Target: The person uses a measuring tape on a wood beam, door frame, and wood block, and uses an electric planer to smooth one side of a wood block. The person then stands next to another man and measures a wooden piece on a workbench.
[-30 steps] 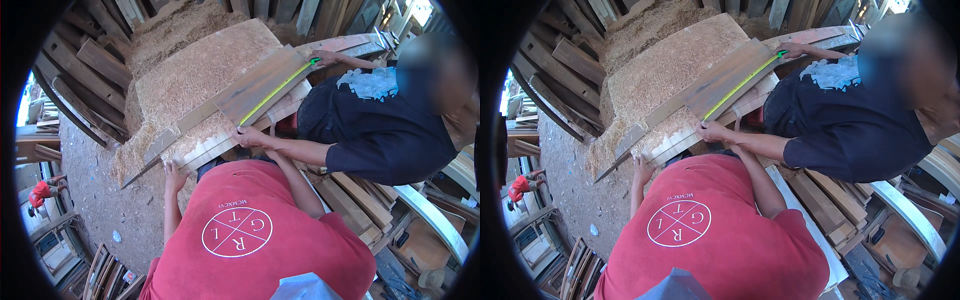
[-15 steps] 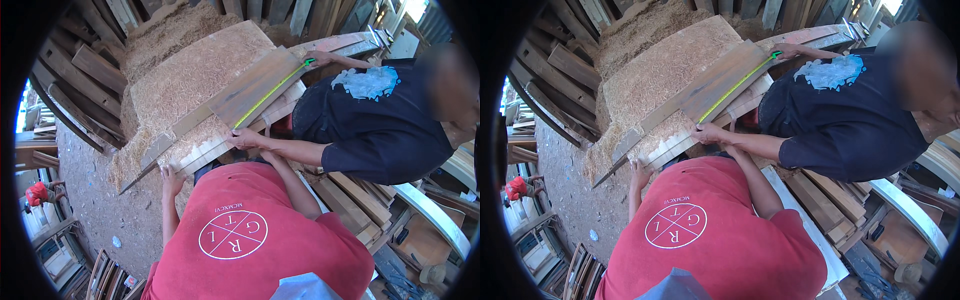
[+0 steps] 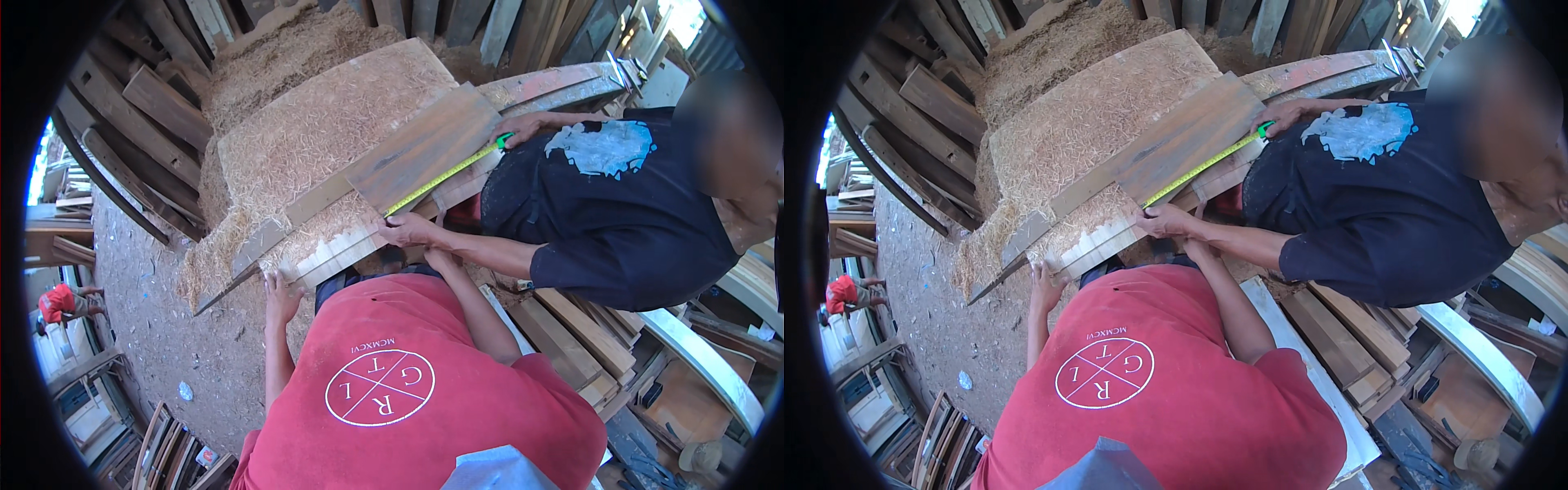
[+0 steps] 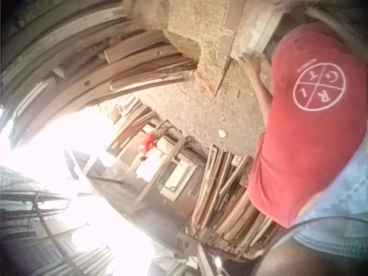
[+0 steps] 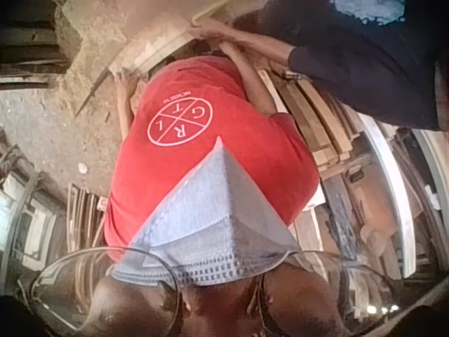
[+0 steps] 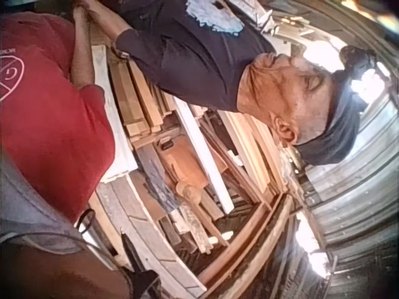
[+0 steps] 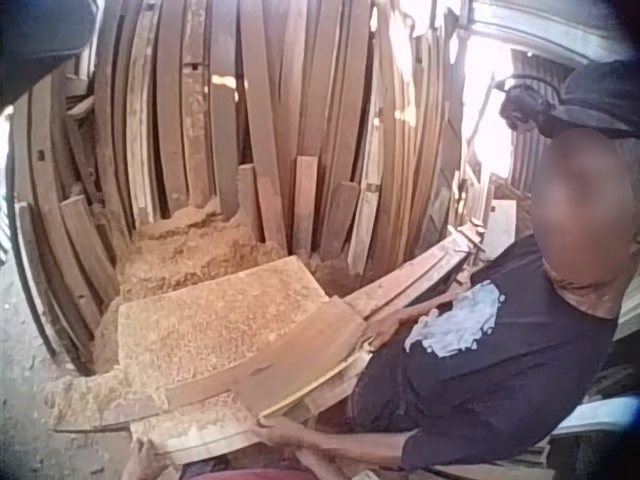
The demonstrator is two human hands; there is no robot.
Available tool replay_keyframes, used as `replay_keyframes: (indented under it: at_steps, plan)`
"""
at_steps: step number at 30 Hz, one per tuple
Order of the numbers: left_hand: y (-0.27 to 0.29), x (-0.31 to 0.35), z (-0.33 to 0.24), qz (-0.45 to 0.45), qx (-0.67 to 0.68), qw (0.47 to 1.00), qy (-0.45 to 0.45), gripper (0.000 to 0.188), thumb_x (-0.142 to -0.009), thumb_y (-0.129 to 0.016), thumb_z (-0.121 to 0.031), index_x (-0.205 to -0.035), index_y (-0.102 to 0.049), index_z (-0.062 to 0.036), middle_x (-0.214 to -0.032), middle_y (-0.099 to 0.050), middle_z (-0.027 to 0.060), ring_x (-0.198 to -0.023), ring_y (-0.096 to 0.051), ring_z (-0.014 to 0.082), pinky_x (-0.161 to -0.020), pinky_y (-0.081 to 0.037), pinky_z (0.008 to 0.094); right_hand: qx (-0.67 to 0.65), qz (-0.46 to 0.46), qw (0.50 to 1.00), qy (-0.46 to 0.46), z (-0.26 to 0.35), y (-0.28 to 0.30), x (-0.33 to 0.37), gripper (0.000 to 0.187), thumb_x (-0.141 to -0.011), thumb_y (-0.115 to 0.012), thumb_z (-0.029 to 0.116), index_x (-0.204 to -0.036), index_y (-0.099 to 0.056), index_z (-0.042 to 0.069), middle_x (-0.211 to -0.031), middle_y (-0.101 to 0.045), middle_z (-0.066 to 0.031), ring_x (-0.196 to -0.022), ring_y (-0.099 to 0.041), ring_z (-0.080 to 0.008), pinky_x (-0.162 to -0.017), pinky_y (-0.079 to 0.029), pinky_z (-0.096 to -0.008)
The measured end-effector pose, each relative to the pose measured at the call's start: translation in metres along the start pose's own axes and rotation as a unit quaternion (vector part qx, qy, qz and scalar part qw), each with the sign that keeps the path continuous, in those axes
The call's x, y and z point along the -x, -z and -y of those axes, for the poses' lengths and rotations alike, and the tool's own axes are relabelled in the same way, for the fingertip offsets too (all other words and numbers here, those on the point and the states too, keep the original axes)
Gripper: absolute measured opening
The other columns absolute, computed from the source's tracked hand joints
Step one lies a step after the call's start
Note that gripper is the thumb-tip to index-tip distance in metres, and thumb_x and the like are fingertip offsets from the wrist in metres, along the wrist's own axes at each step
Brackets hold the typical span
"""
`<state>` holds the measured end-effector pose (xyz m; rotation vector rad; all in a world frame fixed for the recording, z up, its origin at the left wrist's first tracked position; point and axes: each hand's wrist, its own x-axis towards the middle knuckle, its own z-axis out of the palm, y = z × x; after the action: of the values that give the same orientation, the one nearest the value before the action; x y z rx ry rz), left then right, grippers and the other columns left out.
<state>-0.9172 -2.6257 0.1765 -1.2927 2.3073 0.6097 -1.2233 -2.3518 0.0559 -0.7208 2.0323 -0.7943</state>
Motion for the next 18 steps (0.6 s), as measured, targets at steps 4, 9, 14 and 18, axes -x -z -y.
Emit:
replay_keyframes:
  at_steps: [4,9,14,18]
  plan:
    - [0.006,0.003,0.001,-0.006,0.016,1.000,-0.014,0.088,-0.085,-0.071,-0.040,-0.153,-0.028,-0.0043,-0.159,-0.017,0.0267,-0.147,-0.019,0.0412,-0.118,-0.025,0.0448,0.247,-0.028,0.964,-0.098,-0.012,0.001,0.027,0.055,-0.089,-0.061,0.028,-0.132,-0.042,-0.001,-0.114,-0.060,-0.0223,-0.105,-0.061,-0.0344,-0.086,-0.052,-0.0444]
    - [0.007,0.007,0.013,-0.048,0.063,0.995,-0.053,0.076,-0.090,-0.066,-0.033,-0.151,-0.032,-0.0040,-0.159,-0.019,0.0245,-0.147,-0.020,0.0397,-0.118,-0.025,0.0437,0.272,-0.018,0.956,-0.111,-0.017,0.003,0.028,0.065,-0.088,-0.061,0.031,-0.139,-0.038,-0.002,-0.119,-0.060,-0.0268,-0.109,-0.061,-0.0389,-0.088,-0.052,-0.0491]
    - [-0.026,0.024,0.059,-0.142,0.157,0.977,-0.035,0.061,-0.096,-0.059,-0.024,-0.149,-0.037,-0.0030,-0.153,-0.032,0.0246,-0.145,-0.025,0.0390,-0.117,-0.025,0.0420,0.163,-0.220,0.952,-0.133,0.021,-0.010,0.043,0.062,-0.087,-0.063,0.029,-0.135,-0.042,-0.005,-0.117,-0.061,-0.0285,-0.107,-0.061,-0.0416,-0.089,-0.051,-0.0507]
    - [-0.062,0.051,0.123,-0.088,0.254,0.960,0.075,0.049,-0.098,-0.054,-0.018,-0.144,-0.045,-0.0019,-0.136,-0.054,0.0258,-0.133,-0.046,0.0380,-0.109,-0.037,0.0394,0.180,-0.164,0.953,-0.182,0.014,-0.017,0.035,0.074,-0.087,-0.065,0.028,-0.141,-0.029,-0.007,-0.123,-0.056,-0.0295,-0.104,-0.062,-0.0431,-0.089,-0.050,-0.0512]
